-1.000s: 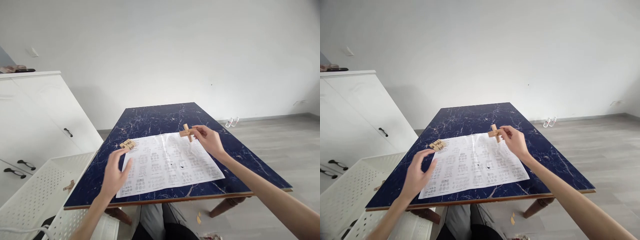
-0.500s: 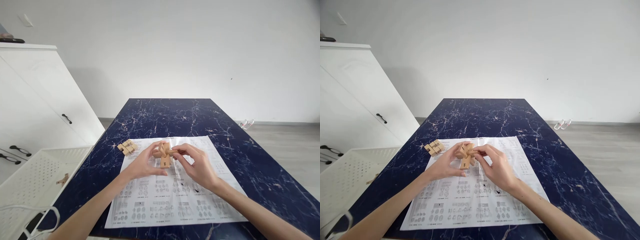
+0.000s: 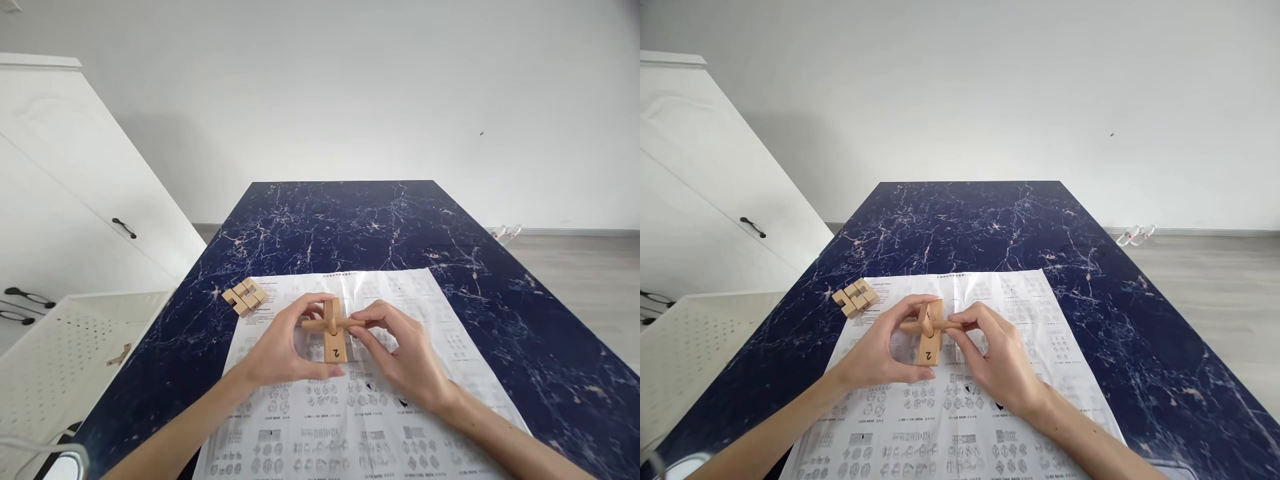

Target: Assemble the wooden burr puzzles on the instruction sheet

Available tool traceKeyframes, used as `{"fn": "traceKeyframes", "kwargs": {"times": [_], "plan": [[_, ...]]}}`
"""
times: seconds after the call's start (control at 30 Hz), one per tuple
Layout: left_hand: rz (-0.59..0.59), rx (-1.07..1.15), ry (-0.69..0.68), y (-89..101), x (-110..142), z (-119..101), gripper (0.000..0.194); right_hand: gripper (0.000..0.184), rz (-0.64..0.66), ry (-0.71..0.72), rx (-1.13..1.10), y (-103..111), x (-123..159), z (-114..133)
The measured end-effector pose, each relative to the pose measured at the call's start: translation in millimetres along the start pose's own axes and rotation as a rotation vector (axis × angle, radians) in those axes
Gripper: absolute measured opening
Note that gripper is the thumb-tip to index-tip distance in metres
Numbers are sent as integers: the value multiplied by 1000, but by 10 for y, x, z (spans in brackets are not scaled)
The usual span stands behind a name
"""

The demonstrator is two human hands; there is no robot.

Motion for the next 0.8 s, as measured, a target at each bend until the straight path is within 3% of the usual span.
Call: {"fn": "traceKeyframes", "kwargs": {"times": [0.27,0.4,0.47,0.57,0.63,0.8], "plan": [[37,125,106,-26,37,69,90,7,16,-96,-104,-38,-6,-29],[71,317,86,-51,30,108,95,32,2,-203,-258,-38,-16,-68],[67,397,80,-52,28,139,100,37,69,-279,-291,-90,2,-99],[48,504,68,-63,33,175,103,27,289,-428,-348,-256,79,-140],[63,566,52,-97,45,168,102,30,396,-527,-437,-344,127,-149],[164,602,51,-184,79,126,98,37,474,-639,-746,-406,119,-90]]}}
Point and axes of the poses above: each hand's wrist, its own x-axis away from the middle knuckle, its own y-axis out of the back of the hand, z = x × y, the point moved 7 cm from there along -x, towards the middle knuckle, and after that the axes turned 7 degrees about -z, right-handed, at the moved point
